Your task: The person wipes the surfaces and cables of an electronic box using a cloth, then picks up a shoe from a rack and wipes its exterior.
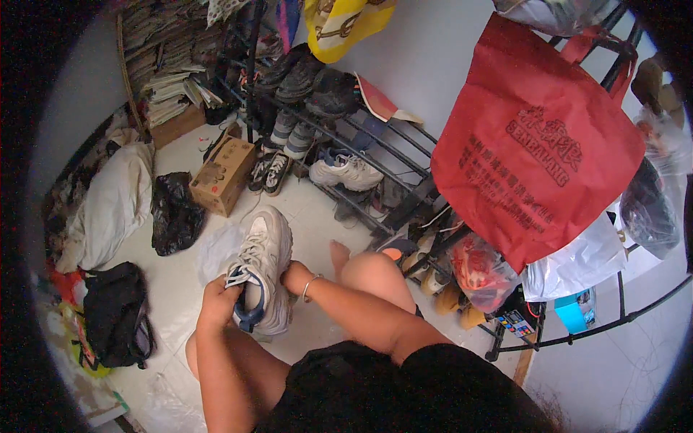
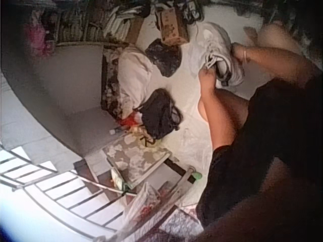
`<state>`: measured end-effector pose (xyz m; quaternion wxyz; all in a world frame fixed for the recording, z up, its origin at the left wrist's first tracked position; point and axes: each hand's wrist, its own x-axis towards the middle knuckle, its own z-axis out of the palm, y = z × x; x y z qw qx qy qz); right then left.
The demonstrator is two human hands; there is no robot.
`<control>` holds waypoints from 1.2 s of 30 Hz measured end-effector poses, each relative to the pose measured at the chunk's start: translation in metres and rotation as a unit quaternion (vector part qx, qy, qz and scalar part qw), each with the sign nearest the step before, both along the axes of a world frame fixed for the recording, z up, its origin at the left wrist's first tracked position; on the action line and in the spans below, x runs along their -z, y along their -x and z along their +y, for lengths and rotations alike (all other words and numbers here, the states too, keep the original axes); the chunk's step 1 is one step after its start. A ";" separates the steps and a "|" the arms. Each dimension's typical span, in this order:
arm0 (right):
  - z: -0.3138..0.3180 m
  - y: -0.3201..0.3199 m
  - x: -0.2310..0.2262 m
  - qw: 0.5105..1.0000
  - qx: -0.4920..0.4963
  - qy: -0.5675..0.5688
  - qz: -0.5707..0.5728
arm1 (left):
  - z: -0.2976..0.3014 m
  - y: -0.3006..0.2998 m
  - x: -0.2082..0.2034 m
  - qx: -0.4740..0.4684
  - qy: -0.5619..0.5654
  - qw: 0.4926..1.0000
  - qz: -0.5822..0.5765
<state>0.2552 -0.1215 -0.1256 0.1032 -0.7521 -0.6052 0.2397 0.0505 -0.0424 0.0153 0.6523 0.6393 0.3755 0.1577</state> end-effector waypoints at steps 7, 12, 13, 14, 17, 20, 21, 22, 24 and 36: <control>-0.018 -0.040 -0.102 0.948 0.243 -0.171 0.118 | 0.005 0.008 0.027 -0.054 -0.078 0.996 -0.001; -0.033 -0.069 -0.123 0.827 0.313 -0.248 0.397 | 0.004 0.005 0.018 -0.060 -0.127 0.989 0.034; -0.039 -0.059 -0.125 0.756 0.323 -0.249 0.511 | 0.005 0.007 0.023 -0.062 -0.127 0.989 0.036; -0.043 -0.050 -0.130 0.674 0.326 -0.246 0.616 | 0.007 0.009 0.028 -0.062 -0.114 0.991 0.035; -0.039 -0.028 -0.115 0.613 0.312 -0.192 0.701 | 0.003 0.000 0.025 -0.050 -0.129 0.990 0.039; -0.026 0.003 -0.094 0.630 0.280 -0.172 0.704 | -0.004 -0.002 0.016 -0.045 -0.172 0.982 0.058; -0.024 0.012 -0.092 0.628 0.272 -0.164 0.711 | -0.007 -0.004 0.008 -0.047 -0.184 0.979 0.080; -0.026 0.017 -0.091 0.634 0.282 -0.154 0.704 | -0.007 -0.005 0.005 -0.040 -0.202 0.972 0.118; -0.027 0.023 -0.089 0.638 0.280 -0.137 0.704 | -0.013 -0.010 -0.005 -0.034 -0.232 0.959 0.160; -0.019 0.031 -0.123 0.740 0.271 -0.075 0.610 | -0.017 -0.011 -0.011 -0.003 -0.311 0.921 0.236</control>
